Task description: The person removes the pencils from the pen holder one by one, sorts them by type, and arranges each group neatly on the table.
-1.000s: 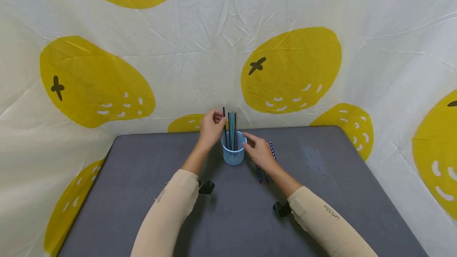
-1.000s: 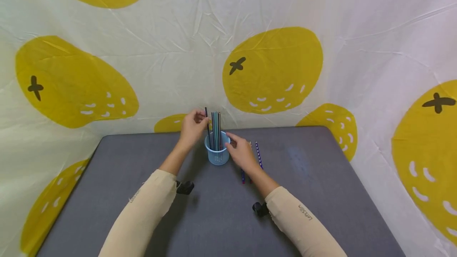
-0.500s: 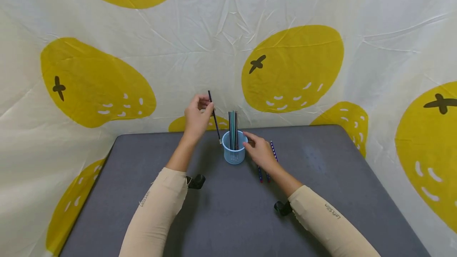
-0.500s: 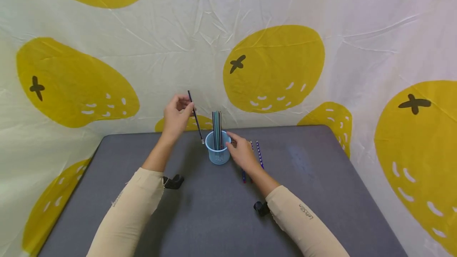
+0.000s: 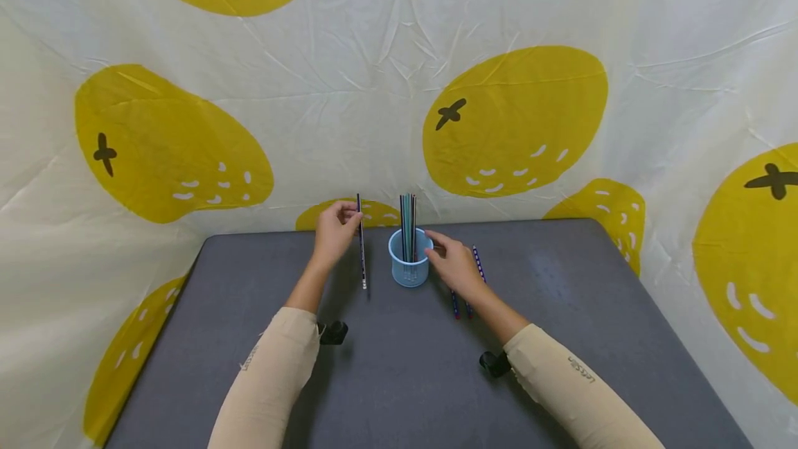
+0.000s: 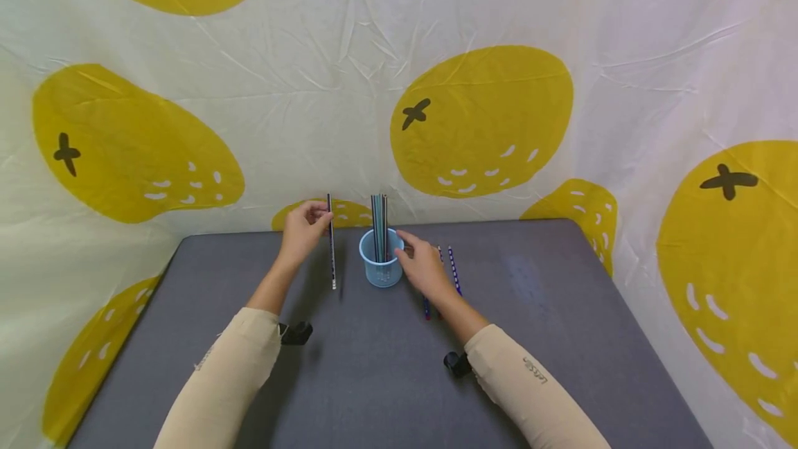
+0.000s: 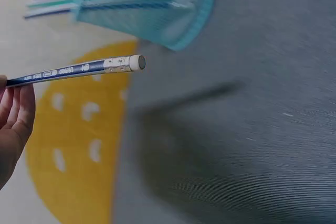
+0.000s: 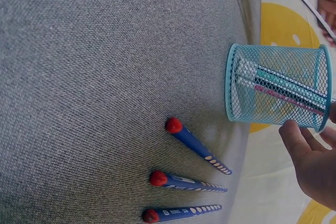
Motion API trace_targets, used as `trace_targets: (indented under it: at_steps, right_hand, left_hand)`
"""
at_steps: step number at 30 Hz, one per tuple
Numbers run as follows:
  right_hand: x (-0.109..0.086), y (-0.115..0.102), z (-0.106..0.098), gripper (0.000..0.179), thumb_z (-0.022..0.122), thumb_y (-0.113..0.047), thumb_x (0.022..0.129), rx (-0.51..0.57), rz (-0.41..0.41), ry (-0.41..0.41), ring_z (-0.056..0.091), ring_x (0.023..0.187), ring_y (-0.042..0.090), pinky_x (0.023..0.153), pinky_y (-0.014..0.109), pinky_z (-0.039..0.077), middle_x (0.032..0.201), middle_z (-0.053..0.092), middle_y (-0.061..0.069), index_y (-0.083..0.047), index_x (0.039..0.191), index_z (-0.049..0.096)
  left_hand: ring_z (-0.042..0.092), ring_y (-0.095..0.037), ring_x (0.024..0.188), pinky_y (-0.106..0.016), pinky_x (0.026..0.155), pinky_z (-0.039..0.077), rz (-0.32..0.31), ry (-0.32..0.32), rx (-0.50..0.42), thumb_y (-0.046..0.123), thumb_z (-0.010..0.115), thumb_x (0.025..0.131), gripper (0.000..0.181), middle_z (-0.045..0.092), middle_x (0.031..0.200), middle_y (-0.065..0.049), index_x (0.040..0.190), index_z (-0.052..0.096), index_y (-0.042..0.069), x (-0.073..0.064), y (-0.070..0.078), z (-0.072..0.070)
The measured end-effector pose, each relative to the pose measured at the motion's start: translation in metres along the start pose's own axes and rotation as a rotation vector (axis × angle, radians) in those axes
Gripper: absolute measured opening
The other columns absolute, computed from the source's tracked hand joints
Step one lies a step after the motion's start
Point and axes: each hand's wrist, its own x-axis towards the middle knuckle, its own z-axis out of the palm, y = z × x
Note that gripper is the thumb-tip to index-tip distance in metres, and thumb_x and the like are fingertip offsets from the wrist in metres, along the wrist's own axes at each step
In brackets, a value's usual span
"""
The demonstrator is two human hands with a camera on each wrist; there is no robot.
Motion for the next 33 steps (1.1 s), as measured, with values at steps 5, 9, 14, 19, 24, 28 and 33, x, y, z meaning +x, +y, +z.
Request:
trace_targets:
  at_steps: [5,9,14,19,24,28,33]
  right_hand:
    - [0.001,0.0,0.001,0.043,0.062,-0.019,0.104,-0.008,-0.002,0.004,0.068,0.122,0.032,0.102,0.048,0.056,0.137,0.067,0.016,-0.012,0.147,0.058]
    - [0.001,0.0,0.001,0.044,0.062,-0.019,0.104,-0.012,-0.002,0.002,0.067,0.122,0.032,0.102,0.048,0.056,0.137,0.067,0.015,-0.013,0.147,0.058]
    - [0.002,0.0,0.001,0.044,0.063,-0.018,0.104,-0.005,-0.004,0.005,0.068,0.122,0.032,0.101,0.048,0.056,0.137,0.067,0.016,-0.013,0.147,0.058]
    - [0.001,0.0,0.001,0.044,0.062,-0.018,0.104,-0.009,-0.009,0.007,0.068,0.121,0.032,0.1,0.048,0.057,0.137,0.067,0.016,-0.012,0.148,0.057]
    - [0.001,0.0,0.002,0.045,0.063,-0.019,0.104,-0.016,-0.009,0.0,0.068,0.12,0.032,0.1,0.048,0.057,0.136,0.068,0.016,-0.011,0.148,0.057]
    - [0.001,0.0,0.002,0.045,0.063,-0.018,0.104,-0.018,-0.013,0.002,0.069,0.119,0.033,0.098,0.048,0.058,0.135,0.068,0.017,-0.011,0.147,0.057]
    - [0.001,0.001,0.003,0.044,0.063,-0.016,0.104,-0.018,-0.018,0.007,0.069,0.118,0.033,0.097,0.048,0.059,0.134,0.069,0.017,-0.01,0.147,0.057]
  left_hand:
    - [0.069,-0.022,0.076,-0.018,0.062,0.055,-0.051,0.017,0.094,0.005,0.072,0.094,0.018,0.075,0.097,-0.021,0.109,0.072,-0.005,-0.006,-0.03,0.006]
    - [0.069,-0.017,0.072,-0.02,0.061,0.055,-0.088,0.003,0.133,0.006,0.074,0.092,0.017,0.076,0.094,-0.019,0.106,0.073,-0.004,-0.012,-0.046,0.012]
    - [0.067,-0.01,0.066,-0.024,0.058,0.059,-0.141,-0.06,0.118,0.005,0.076,0.091,0.018,0.076,0.093,-0.019,0.105,0.073,-0.006,-0.016,-0.059,0.023]
    - [0.065,-0.008,0.061,-0.028,0.058,0.061,-0.183,-0.123,0.116,0.004,0.076,0.09,0.015,0.076,0.089,-0.02,0.101,0.073,-0.006,-0.021,-0.066,0.032]
    - [0.066,-0.011,0.058,-0.029,0.057,0.061,-0.206,-0.132,0.162,0.004,0.077,0.089,0.012,0.076,0.084,-0.017,0.097,0.074,-0.005,-0.026,-0.069,0.04]
    - [0.067,-0.012,0.055,-0.029,0.056,0.06,-0.204,-0.112,0.221,0.006,0.078,0.088,0.01,0.076,0.081,-0.014,0.092,0.076,-0.003,-0.029,-0.069,0.045]
    - [0.064,-0.011,0.051,-0.025,0.053,0.057,-0.214,-0.09,0.307,0.009,0.08,0.086,0.01,0.076,0.078,-0.011,0.086,0.076,0.0,-0.029,-0.068,0.05]
